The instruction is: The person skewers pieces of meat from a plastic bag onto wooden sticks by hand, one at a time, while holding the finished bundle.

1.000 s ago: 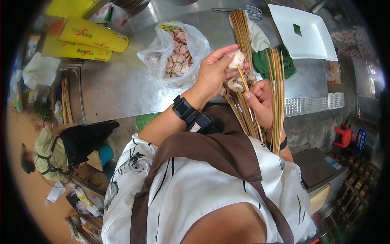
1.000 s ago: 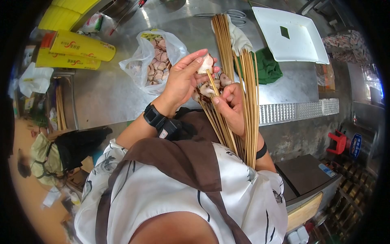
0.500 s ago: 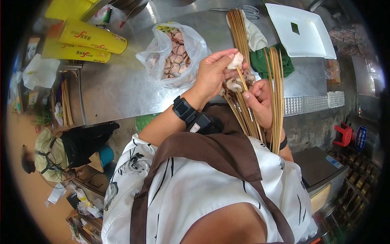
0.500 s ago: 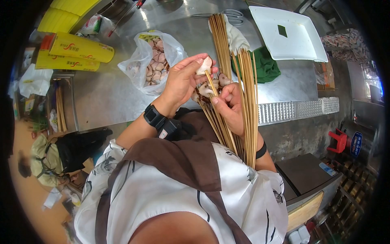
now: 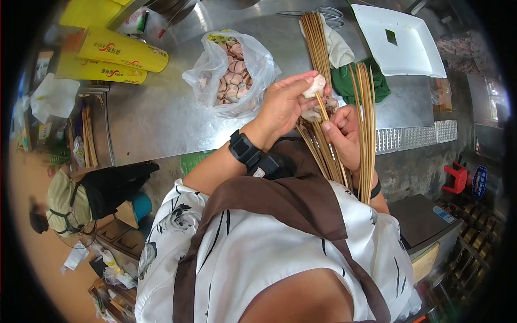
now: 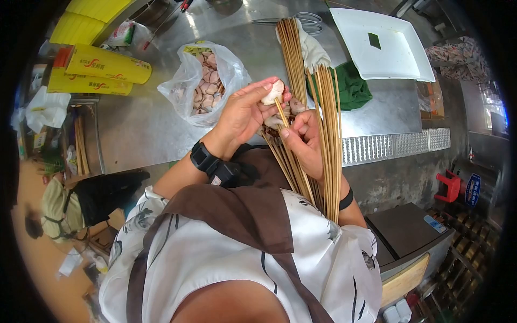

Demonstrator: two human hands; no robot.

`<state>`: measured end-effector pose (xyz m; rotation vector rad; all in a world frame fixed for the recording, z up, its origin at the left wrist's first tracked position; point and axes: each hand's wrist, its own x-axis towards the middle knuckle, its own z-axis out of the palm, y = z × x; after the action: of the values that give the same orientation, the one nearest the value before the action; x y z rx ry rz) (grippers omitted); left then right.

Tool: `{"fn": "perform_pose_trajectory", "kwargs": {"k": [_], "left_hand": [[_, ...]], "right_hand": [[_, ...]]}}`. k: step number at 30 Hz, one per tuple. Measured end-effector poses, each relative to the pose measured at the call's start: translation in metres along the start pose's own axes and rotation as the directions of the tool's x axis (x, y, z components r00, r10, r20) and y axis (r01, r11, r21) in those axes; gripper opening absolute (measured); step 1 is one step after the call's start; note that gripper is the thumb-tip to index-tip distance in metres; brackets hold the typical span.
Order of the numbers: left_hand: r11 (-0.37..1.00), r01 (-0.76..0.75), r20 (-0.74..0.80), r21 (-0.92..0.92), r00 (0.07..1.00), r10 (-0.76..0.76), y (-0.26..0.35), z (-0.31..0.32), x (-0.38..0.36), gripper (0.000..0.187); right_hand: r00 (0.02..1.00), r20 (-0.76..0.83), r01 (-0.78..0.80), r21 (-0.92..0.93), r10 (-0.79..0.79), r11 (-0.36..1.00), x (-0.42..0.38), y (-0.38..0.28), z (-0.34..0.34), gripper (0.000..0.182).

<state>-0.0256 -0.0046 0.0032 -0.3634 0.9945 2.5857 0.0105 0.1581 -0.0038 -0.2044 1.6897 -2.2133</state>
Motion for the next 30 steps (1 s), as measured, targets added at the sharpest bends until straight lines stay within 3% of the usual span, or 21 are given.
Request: {"fn": "perform_pose_trajectory", "kwargs": {"k": [17, 27, 30], "left_hand": [[0.992, 0.128, -0.024, -0.014, 0.991, -0.128, -0.004, 0.003, -0.01, 0.028], [0.991, 0.131, -0.056, -0.001, 0.99, -0.131, -0.007, 0.003, -0.017, 0.028], [0.992, 0.125, -0.066, 0.03, 0.99, -0.123, -0.006, 0.0, -0.018, 0.028]], "right_hand": [[1.0, 0.017, 0.0, -0.016, 0.0, 1.0, 0.005, -0.001, 0.0, 0.016], [0.999, 0.006, 0.034, -0.025, -0.034, 0.999, 0.006, 0.001, 0.003, 0.017], [1.0, 0.013, -0.011, -0.101, 0.012, 0.995, 0.006, 0.003, 0.0, 0.018]]}}
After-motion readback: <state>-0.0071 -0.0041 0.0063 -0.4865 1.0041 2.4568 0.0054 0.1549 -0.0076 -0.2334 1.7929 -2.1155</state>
